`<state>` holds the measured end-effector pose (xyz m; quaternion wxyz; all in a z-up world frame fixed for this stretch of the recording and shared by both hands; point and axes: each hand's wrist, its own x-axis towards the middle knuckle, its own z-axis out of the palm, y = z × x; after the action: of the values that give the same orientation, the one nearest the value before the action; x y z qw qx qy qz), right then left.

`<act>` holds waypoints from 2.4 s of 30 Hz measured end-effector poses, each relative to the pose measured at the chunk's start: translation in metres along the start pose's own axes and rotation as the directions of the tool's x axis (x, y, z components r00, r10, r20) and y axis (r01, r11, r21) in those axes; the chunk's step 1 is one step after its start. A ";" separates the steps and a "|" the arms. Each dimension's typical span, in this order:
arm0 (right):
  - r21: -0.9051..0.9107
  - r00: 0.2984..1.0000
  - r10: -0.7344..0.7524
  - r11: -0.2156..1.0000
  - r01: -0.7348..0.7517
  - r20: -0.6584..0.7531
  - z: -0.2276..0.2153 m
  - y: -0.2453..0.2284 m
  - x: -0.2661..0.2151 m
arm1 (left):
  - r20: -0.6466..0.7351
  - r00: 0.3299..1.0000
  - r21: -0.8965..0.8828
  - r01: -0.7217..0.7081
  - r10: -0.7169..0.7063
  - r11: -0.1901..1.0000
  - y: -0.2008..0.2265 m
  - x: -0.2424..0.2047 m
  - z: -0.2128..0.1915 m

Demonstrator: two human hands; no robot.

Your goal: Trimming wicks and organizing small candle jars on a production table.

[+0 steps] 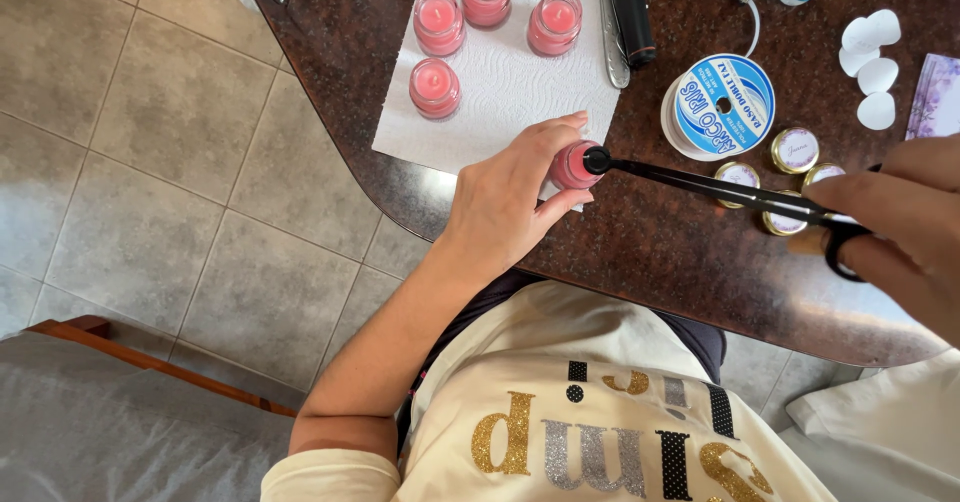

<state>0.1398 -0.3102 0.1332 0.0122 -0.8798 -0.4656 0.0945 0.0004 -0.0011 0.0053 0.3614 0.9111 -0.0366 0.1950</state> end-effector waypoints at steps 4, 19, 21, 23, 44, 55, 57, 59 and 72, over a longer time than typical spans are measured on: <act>-0.071 0.998 -0.025 0.997 0.021 -0.057 0.000 -0.005 -0.001 | -0.019 0.999 0.002 -0.025 0.025 1.000 -0.002 -0.001 0.003; -0.140 0.997 -0.054 0.989 0.046 -0.051 -0.015 -0.018 0.013 | -0.045 0.993 -0.033 -0.114 0.113 0.993 0.002 0.002 -0.004; -0.122 0.998 -0.044 0.992 0.038 -0.044 -0.013 -0.015 0.012 | -0.045 0.993 -0.033 -0.115 0.113 0.993 0.002 0.002 -0.003; -0.102 0.999 -0.033 0.994 0.029 -0.039 -0.012 -0.013 0.012 | -0.044 0.992 -0.032 -0.116 0.115 0.993 0.002 0.002 -0.004; 0.606 0.834 0.522 0.608 -0.513 0.182 0.007 0.012 0.000 | 0.003 1.000 -0.077 -0.012 0.012 0.997 -0.002 0.002 0.002; 0.339 0.968 0.237 0.920 -0.197 -0.080 -0.010 -0.016 0.033 | -0.041 0.997 -0.079 -0.065 0.062 0.995 -0.002 0.001 0.001; 0.297 0.967 0.248 0.929 -0.219 -0.063 -0.016 -0.023 0.039 | -0.045 0.998 -0.123 -0.053 0.047 0.991 -0.002 0.000 0.002; 0.254 0.964 0.262 0.936 -0.242 -0.048 -0.015 -0.026 0.041 | -0.048 0.998 -0.169 -0.041 0.033 0.985 -0.003 -0.002 0.003; 0.242 0.964 0.116 0.969 -0.057 -0.238 0.010 -0.025 0.035 | -0.039 0.964 -0.190 -0.265 0.263 0.945 0.005 0.003 -0.011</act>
<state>0.1369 -0.2681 0.1208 0.1697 -0.8968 -0.4068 0.0371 -0.0011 0.0026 0.0169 0.4193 0.8570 -0.1746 0.2433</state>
